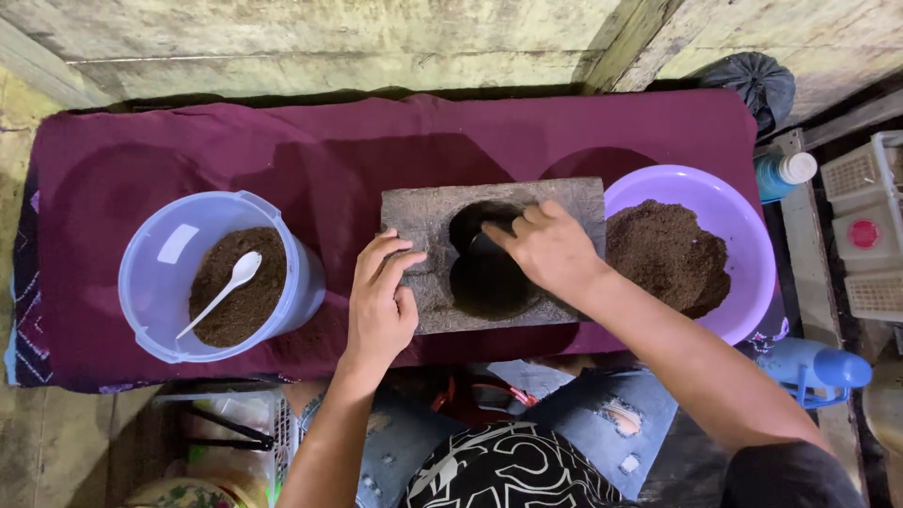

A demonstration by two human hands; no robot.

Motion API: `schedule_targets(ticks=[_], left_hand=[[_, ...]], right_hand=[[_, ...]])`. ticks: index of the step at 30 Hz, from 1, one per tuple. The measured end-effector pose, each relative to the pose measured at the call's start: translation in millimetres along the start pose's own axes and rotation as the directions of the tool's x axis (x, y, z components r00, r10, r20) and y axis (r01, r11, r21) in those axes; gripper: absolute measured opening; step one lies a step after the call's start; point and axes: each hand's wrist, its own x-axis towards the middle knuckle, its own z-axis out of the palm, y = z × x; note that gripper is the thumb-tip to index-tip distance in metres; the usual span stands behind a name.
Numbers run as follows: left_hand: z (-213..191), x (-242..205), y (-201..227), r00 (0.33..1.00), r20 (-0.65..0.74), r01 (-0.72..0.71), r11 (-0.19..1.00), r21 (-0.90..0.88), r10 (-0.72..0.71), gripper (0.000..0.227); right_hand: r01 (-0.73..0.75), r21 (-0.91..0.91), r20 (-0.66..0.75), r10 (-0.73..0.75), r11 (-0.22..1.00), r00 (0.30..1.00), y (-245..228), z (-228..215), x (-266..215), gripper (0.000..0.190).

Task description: Transferring dark powder from a bowl to a stone mortar using a spoon

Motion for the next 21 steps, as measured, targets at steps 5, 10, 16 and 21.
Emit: schedule_targets(ticks=[5, 10, 16, 21], left_hand=[[0.6, -1.0, -1.8, 1.0, -0.009, -0.004, 1.0, -0.02, 0.004, 0.053], [-2.1, 2.4, 3.7, 1.0, 0.0, -0.007, 0.999, -0.043, 0.007, 0.051], [-1.0, 0.7, 0.9, 1.0, 0.016, 0.003, 1.0, -0.03, -0.002, 0.051], [-1.5, 2.2, 1.4, 1.0, 0.025, 0.007, 1.0, -0.028, -0.006, 0.051]], right_hand=[[0.01, -0.167, 0.03, -0.005, 0.986, 1.0, -8.8, -11.8, 6.2, 0.023], [0.06, -0.236, 0.193, -0.014, 0.97, 0.981, -21.1, -8.3, -3.0, 0.019], [0.109, -0.231, 0.263, -0.046, 0.967, 0.964, -22.7, -7.3, -2.6, 0.027], [0.146, -0.176, 0.342, -0.079, 0.974, 0.936, -17.7, 23.8, -15.2, 0.031]])
